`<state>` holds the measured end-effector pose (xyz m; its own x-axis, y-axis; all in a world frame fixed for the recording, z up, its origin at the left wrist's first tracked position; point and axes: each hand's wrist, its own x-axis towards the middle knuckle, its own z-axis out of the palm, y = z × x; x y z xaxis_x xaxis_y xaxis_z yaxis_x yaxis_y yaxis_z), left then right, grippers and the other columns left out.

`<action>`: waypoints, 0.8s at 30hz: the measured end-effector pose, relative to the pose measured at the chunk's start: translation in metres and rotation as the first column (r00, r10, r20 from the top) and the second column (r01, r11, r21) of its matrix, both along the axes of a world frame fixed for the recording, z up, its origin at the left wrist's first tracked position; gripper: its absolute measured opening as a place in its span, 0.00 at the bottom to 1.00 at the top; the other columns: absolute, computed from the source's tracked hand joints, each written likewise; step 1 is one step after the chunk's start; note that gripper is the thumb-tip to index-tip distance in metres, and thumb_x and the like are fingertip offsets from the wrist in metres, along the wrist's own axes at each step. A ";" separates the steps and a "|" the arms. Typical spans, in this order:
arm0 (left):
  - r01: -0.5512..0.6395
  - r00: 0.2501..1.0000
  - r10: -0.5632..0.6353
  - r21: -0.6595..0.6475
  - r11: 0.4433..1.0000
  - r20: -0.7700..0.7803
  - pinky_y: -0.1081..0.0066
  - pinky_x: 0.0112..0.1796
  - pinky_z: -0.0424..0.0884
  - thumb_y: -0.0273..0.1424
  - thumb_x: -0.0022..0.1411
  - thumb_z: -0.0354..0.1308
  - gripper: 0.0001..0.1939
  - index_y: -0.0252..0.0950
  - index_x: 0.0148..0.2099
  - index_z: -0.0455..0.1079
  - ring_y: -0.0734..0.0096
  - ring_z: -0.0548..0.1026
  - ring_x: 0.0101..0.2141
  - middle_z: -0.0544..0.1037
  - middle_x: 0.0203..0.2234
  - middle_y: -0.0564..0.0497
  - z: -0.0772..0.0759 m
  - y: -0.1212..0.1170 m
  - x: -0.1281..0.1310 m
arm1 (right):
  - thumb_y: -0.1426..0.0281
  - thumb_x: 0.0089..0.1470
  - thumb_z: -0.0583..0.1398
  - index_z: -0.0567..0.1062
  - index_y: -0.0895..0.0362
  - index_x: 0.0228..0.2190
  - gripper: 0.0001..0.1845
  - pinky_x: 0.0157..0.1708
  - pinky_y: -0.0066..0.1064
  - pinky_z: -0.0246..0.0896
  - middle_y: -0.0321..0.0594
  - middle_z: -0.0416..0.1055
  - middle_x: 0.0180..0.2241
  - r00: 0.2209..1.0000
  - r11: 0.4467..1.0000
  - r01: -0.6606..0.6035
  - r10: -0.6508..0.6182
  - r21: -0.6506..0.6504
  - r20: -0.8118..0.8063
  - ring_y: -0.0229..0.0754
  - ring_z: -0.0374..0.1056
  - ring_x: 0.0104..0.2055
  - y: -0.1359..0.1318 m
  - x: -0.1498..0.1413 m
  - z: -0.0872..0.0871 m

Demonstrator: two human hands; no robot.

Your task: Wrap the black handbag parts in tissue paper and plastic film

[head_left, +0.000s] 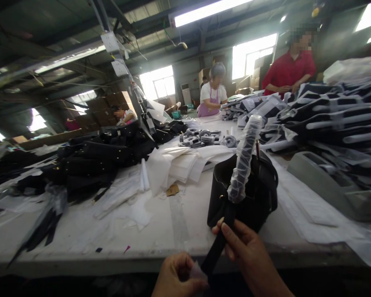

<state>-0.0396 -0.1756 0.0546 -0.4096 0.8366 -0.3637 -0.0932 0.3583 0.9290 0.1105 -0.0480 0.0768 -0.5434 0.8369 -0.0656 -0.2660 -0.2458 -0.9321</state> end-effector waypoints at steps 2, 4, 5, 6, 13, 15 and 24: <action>0.015 1.000 -0.015 0.002 1.000 0.009 0.75 0.25 0.59 0.29 0.36 0.73 0.15 0.35 0.22 0.68 0.77 0.68 0.20 0.75 0.17 0.55 0.000 -0.002 0.001 | 0.53 0.53 0.67 0.79 0.58 0.40 0.22 0.21 0.24 0.50 0.44 0.79 0.36 1.000 1.000 0.014 -0.014 0.011 0.001 0.28 0.56 0.19 -0.001 -0.001 0.000; 0.026 0.999 -0.027 0.020 0.999 0.034 0.74 0.26 0.60 0.31 0.36 0.74 0.16 0.34 0.23 0.69 0.76 0.69 0.21 0.76 0.18 0.54 -0.001 -0.003 0.001 | 0.53 0.53 0.67 0.79 0.58 0.39 0.21 0.21 0.25 0.51 0.44 0.79 0.36 1.000 1.000 0.012 -0.013 0.023 0.014 0.28 0.57 0.19 -0.001 -0.002 0.001; 0.029 0.998 -0.030 0.028 0.999 0.052 0.74 0.26 0.61 0.31 0.36 0.74 0.16 0.34 0.23 0.69 0.76 0.70 0.21 0.76 0.18 0.54 -0.001 -0.003 0.001 | 0.53 0.53 0.67 0.79 0.58 0.39 0.21 0.21 0.25 0.52 0.44 0.79 0.36 1.000 1.000 0.009 -0.010 0.030 0.021 0.29 0.57 0.19 -0.001 -0.002 0.001; 0.027 0.997 -0.029 0.032 0.999 0.070 0.74 0.26 0.61 0.31 0.36 0.74 0.16 0.34 0.23 0.69 0.76 0.70 0.21 0.76 0.18 0.54 -0.001 -0.004 0.001 | 0.53 0.53 0.67 0.79 0.58 0.39 0.21 0.21 0.25 0.52 0.44 0.79 0.36 1.000 0.999 0.007 -0.008 0.034 0.027 0.29 0.57 0.19 -0.002 -0.002 0.001; 0.038 0.994 -0.039 0.018 0.999 0.099 0.75 0.24 0.59 0.33 0.36 0.75 0.17 0.34 0.24 0.70 0.77 0.69 0.20 0.75 0.17 0.54 -0.002 -0.003 0.000 | 0.51 0.51 0.67 0.80 0.58 0.37 0.23 0.20 0.26 0.52 0.44 0.79 0.34 0.999 0.999 -0.007 0.006 0.039 0.039 0.29 0.56 0.18 -0.001 -0.001 0.004; 0.051 0.992 -0.051 0.008 0.999 0.117 0.75 0.24 0.60 0.35 0.35 0.76 0.18 0.33 0.25 0.71 0.76 0.69 0.20 0.76 0.18 0.54 -0.002 -0.004 0.000 | 0.51 0.51 0.67 0.80 0.58 0.36 0.23 0.20 0.26 0.52 0.43 0.79 0.34 0.999 0.999 -0.010 0.008 0.050 0.042 0.29 0.56 0.18 0.000 -0.001 0.004; 0.092 0.990 -0.090 -0.017 0.996 0.110 0.77 0.24 0.59 0.38 0.36 0.76 0.19 0.32 0.27 0.75 0.78 0.70 0.20 0.79 0.19 0.52 0.006 -0.003 0.002 | 0.52 0.52 0.67 0.80 0.58 0.37 0.21 0.20 0.25 0.52 0.44 0.80 0.34 0.999 0.998 -0.025 0.023 0.052 0.046 0.29 0.57 0.19 0.001 0.000 -0.004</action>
<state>-0.0380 -0.1788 0.0601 -0.2890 0.8600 -0.4205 -0.1591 0.3900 0.9070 0.1107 -0.0466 0.0730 -0.5608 0.8266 -0.0472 -0.2177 -0.2022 -0.9548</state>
